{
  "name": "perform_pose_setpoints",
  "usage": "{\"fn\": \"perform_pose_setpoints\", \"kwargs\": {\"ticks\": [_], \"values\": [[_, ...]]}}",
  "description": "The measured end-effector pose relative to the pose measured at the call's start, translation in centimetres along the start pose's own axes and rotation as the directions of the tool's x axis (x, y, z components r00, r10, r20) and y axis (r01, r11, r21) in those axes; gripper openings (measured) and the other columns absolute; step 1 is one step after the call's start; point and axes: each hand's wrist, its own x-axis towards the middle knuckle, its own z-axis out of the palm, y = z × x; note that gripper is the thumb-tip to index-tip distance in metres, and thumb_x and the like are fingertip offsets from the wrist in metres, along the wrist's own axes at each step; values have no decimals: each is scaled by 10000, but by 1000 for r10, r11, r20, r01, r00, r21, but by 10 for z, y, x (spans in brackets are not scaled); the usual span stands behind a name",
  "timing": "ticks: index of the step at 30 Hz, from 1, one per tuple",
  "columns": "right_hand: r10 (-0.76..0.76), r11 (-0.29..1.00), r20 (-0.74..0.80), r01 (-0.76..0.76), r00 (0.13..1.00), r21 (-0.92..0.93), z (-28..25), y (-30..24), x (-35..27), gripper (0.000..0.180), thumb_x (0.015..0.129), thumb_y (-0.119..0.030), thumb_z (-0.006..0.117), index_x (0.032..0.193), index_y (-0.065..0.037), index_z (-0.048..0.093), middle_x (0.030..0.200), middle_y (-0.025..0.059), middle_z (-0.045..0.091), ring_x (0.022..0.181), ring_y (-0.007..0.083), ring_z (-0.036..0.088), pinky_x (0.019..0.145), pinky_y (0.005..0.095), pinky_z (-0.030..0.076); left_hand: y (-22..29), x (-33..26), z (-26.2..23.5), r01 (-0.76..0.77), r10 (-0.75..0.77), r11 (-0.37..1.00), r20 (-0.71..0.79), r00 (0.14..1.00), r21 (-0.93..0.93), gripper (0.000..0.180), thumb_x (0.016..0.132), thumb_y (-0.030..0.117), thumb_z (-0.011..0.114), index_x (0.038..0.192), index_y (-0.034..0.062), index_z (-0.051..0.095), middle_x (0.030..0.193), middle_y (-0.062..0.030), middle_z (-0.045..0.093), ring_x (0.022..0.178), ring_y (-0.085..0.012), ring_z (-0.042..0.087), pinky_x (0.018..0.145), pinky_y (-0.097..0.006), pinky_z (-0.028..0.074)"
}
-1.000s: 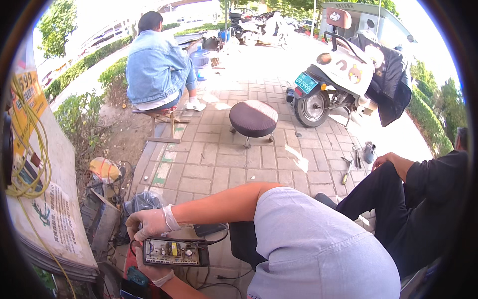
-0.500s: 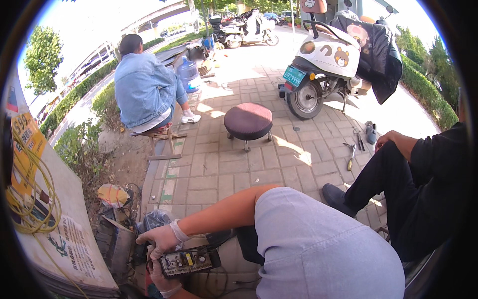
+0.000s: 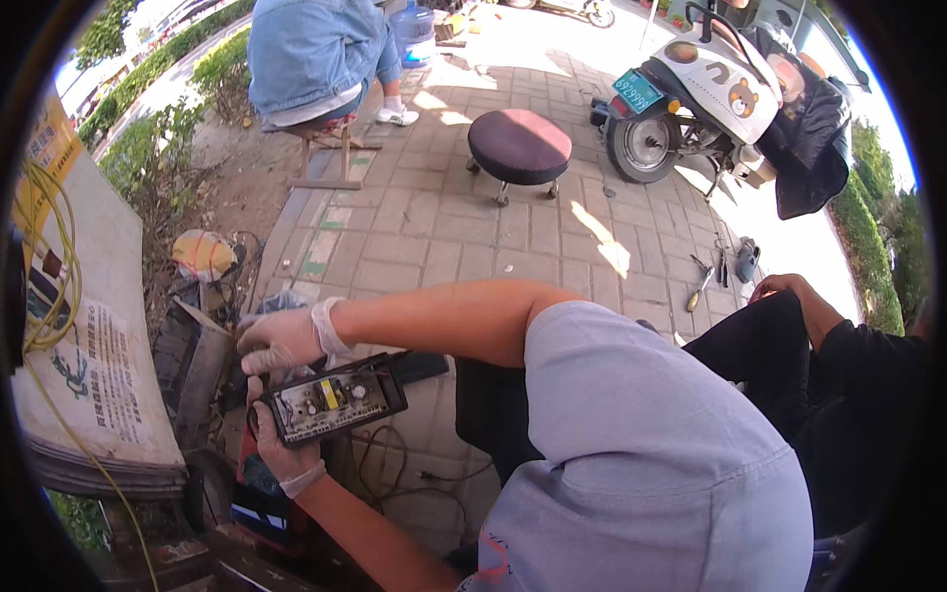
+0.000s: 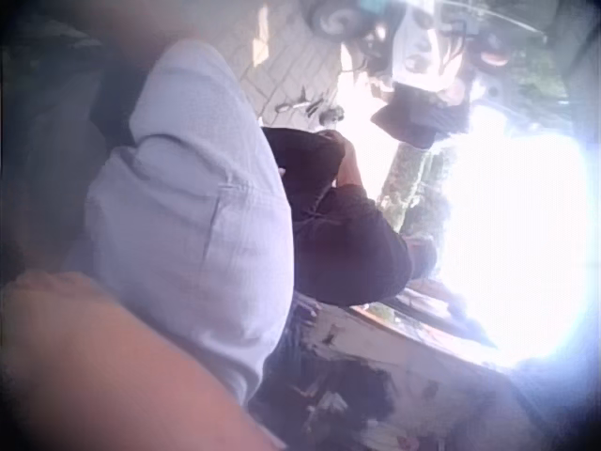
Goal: The person applies adhesive to a wire, then moves to an outdoor area to inspect and manipulate a small electronic device. They wipe the device with a cloth, connect wires, and use a screwdriver to adjust components before closing the casing.
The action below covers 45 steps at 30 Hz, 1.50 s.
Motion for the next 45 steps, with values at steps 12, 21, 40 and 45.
{"fn": "perform_pose_setpoints", "kwargs": {"ticks": [12, 21, 40, 45], "values": [[705, 502, -37, -535, 708, -680, -31, 219, -156, 655, 742, -384, 736, 1241, -5, 546, 1089, 249, 632, 1052, 383, 602, 892, 434, 477, 24, -25, -63, -55, 46, 995, -103, 994, -83, 366, 982, 269, 480, 1301, 92, 518, 1309, -184, 517, 1220, -434, 474, 1043, -600, 352], [612, 461, 74, -279, 788, -842, 67, 256, -163, 963, 630, -304, 829, 1424, -68, 338, 1419, 163, 361, 1267, 370, 421, 1010, 562, 366, 37, -40, -66, -51, 50, 999, -121, 991, -12, 351, 987, 273, 470, 1299, 118, 513, 1299, -181, 531, 1247, -428, 447, 1033, -599, 359], [257, 965, -121, -261, 959, -15, -95, -28, -103, 817, 777, -315, 766, 1440, -54, 366, 1252, 102, 524, 1063, 192, 518, 949, 320, 411, 21, -10, -43, -200, 165, 955, -171, 971, -217, 316, 959, 193, 535, 1223, 24, 568, 1185, -205, 598, 1063, -381, 601, 905, -539, 510], [3, 907, 102, 40, 995, -419, -34, -82, -63, 800, 729, -198, 762, 1412, -13, 389, 1388, 185, 412, 1298, 303, 412, 1076, 375, 329, 30, -6, -26, -183, 143, 953, -173, 974, -240, 271, 962, 132, 523, 1193, 1, 577, 1161, -210, 610, 1008, -301, 631, 878, -468, 540]]}}
